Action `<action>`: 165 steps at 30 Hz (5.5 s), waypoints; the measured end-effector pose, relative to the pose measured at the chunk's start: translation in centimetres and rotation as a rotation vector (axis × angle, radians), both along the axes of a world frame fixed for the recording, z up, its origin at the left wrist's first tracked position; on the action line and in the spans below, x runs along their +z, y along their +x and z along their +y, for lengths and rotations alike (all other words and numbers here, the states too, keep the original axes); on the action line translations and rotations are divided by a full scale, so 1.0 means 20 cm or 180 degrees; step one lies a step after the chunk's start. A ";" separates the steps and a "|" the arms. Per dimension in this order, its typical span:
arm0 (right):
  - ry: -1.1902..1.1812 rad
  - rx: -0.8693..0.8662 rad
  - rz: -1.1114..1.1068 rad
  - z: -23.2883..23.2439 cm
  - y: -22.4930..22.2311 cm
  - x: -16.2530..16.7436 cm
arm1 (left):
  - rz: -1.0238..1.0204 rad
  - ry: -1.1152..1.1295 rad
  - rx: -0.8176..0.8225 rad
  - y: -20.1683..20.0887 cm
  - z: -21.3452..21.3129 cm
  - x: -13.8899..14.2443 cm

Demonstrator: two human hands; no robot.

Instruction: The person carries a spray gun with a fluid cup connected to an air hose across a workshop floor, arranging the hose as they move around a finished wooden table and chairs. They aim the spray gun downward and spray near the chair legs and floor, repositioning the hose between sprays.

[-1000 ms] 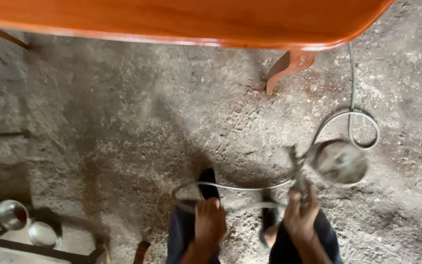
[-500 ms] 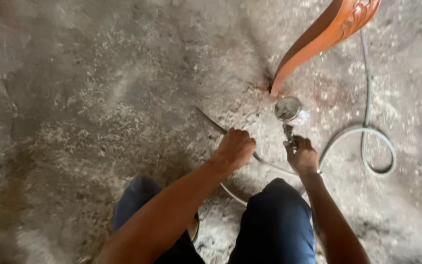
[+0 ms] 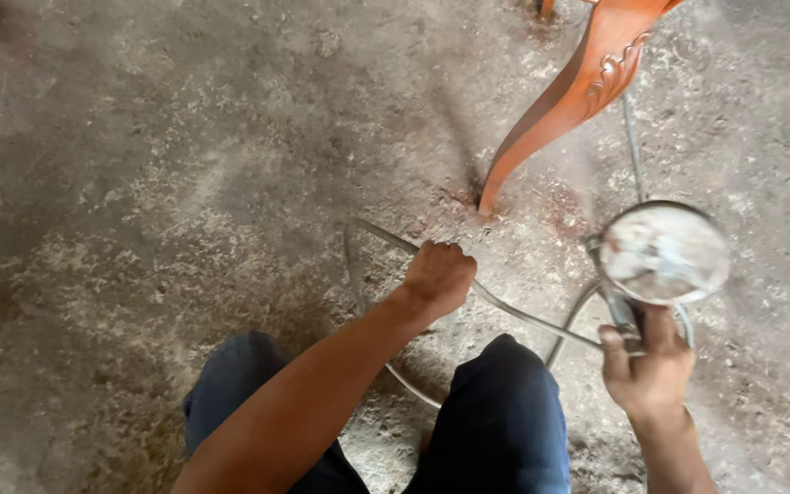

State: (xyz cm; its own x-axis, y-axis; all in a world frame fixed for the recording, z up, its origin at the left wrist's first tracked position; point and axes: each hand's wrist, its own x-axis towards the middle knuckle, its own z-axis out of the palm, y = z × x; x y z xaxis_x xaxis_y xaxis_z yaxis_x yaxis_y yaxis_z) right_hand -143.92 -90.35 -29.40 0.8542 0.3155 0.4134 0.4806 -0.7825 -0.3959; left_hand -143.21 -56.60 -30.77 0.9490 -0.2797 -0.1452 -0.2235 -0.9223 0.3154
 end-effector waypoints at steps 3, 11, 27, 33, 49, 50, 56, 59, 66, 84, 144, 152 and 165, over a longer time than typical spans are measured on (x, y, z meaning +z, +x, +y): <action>-0.0253 -0.0458 -0.0161 -0.19 0.01 -0.01 | 0.0021 -0.0106 0.0037 0.03 -0.02 0.05; -0.0171 0.0131 -0.0479 -0.09 0.14 -0.17 | -0.0177 -0.0104 0.0031 0.04 -0.06 0.04; 0.1759 -0.1206 0.1538 0.15 0.11 -0.18 | -0.0223 0.0173 -0.0061 0.04 0.02 0.10; 0.2560 -0.0614 0.0501 0.08 0.25 0.65 | -0.0724 -0.0450 0.0304 0.04 0.08 0.24; 0.3150 -0.0374 0.0319 0.07 1.00 0.83 | -0.0227 -0.0250 0.0344 -0.01 0.03 0.27; 0.3060 -0.0308 0.0263 0.06 1.01 0.81 | -0.0035 -0.0213 0.0402 -0.02 0.03 0.27; 0.2990 -0.0510 0.0532 0.06 0.78 0.83 | -0.0461 -0.0383 0.0225 -0.03 0.05 0.28; 0.2714 -0.0159 0.0535 -0.01 0.54 0.83 | -0.0641 -0.0473 0.0162 -0.03 0.06 0.29; 0.3097 0.0035 0.0308 -0.06 0.74 0.78 | -0.0626 -0.0610 0.0196 -0.03 0.05 0.31; 0.3225 0.0227 0.0296 0.13 0.39 0.63 | -0.0193 -0.0159 0.0339 -0.02 0.16 0.30; 0.0952 0.0247 0.0906 0.23 0.04 -0.28 | -0.0514 0.0007 -0.0362 -0.20 0.06 0.25; 0.3006 -0.0047 -0.0050 0.51 0.09 0.27 | -0.0167 -0.0111 0.0729 -0.38 0.61 0.50; 0.2988 0.0265 -0.0717 1.59 0.02 0.37 | 0.0121 -0.0346 0.0863 -0.13 1.26 0.45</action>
State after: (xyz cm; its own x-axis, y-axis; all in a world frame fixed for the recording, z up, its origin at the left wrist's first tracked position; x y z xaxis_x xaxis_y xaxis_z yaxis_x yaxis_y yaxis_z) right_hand -143.42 -58.54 -22.00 0.7139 -0.1706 0.6791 0.6613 -0.1547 -0.7340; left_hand -145.74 -31.46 -21.71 0.9857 -0.0326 -0.1653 0.0403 -0.9070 0.4191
